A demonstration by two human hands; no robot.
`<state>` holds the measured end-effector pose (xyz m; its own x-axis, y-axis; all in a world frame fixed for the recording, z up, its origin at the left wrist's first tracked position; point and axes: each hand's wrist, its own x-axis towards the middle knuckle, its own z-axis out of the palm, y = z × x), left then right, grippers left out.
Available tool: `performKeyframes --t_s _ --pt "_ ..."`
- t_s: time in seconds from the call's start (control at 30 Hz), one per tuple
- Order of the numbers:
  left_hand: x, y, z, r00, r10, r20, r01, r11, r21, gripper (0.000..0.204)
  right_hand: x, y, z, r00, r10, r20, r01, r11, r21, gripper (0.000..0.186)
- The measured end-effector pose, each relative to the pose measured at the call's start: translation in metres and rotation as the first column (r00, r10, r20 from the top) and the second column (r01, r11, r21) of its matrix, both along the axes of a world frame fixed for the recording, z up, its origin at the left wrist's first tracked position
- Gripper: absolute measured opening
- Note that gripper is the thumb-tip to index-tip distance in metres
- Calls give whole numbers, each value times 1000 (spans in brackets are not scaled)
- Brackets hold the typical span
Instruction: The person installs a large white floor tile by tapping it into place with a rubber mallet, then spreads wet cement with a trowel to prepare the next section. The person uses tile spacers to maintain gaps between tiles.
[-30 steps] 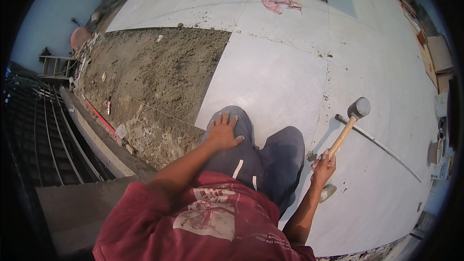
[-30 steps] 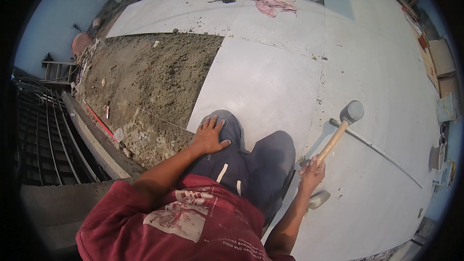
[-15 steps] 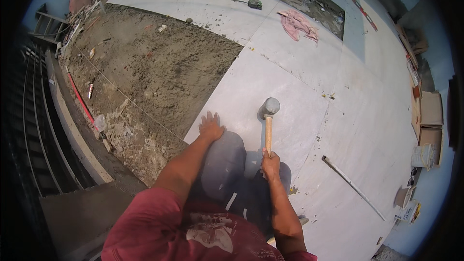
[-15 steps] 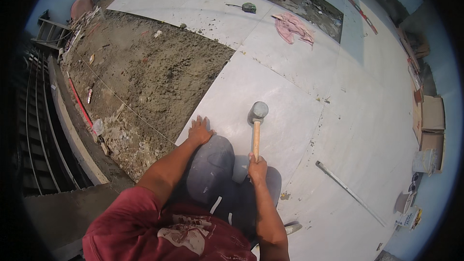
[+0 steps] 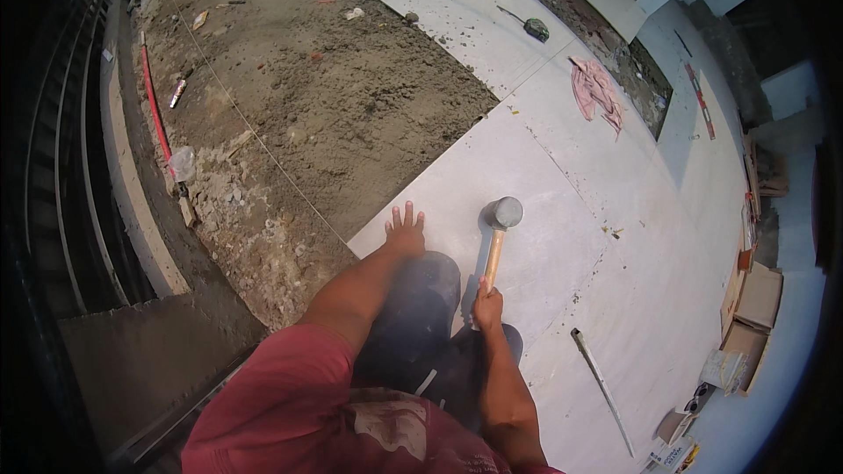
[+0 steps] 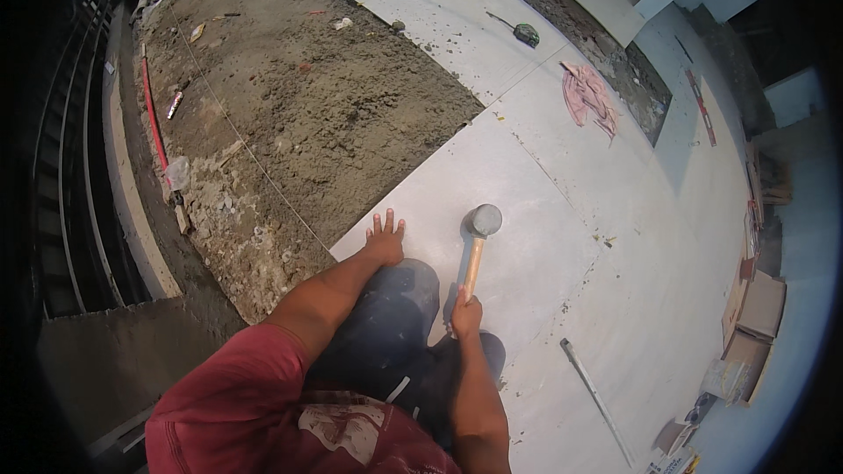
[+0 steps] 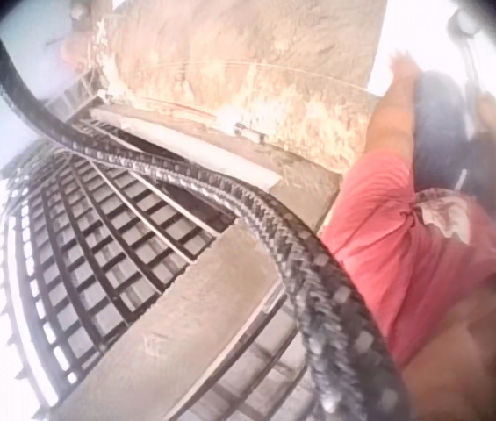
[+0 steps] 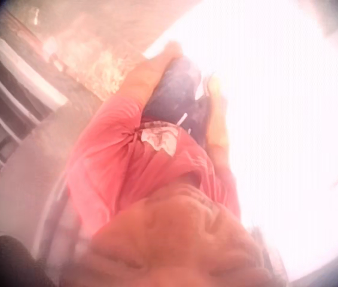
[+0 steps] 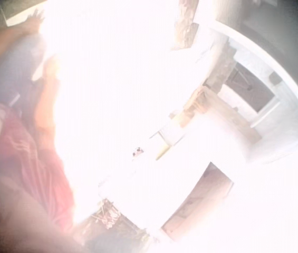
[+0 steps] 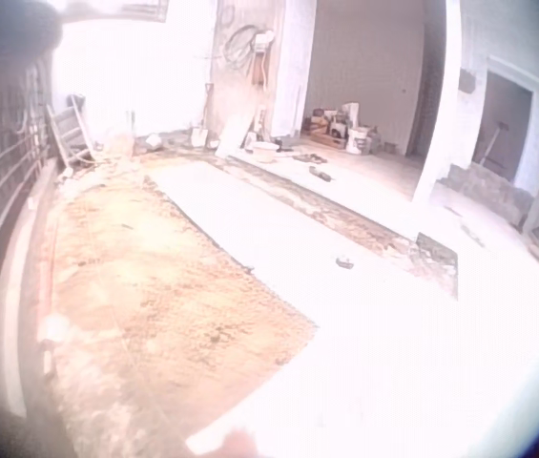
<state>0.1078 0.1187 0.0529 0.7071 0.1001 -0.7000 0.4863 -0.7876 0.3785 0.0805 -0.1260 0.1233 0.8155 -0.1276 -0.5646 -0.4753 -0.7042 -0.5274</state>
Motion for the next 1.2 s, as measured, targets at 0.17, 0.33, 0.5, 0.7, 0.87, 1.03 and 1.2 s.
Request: performKeyframes --t_s 0.17,0.33,0.5,0.7,0.87,1.03,1.2 --pt "0 -4 8 1000 2 0 -2 1000 12 84 -14 -22 35 990 -137 34 124 958 260 42" --pt "1 -10 -1 999 39 38 -40 999 25 84 -45 -39 14 990 126 68 -113 979 -173 43" --pt "4 -15 2 998 52 22 -53 997 50 83 -52 -41 -13 975 138 176 -106 979 -177 49" --pt "-11 10 14 994 -72 87 73 997 -10 79 -60 -37 -5 985 159 65 -139 960 -242 46" --pt "-88 30 5 953 -229 197 220 973 70 69 -78 -28 -10 999 -13 45 14 999 -29 45" --pt "-118 21 -4 952 -89 292 100 995 -26 80 -83 -11 20 967 -253 16 238 926 292 44" --pt "-113 17 -5 963 -122 241 121 992 18 86 -77 11 52 921 -252 298 70 858 509 38"
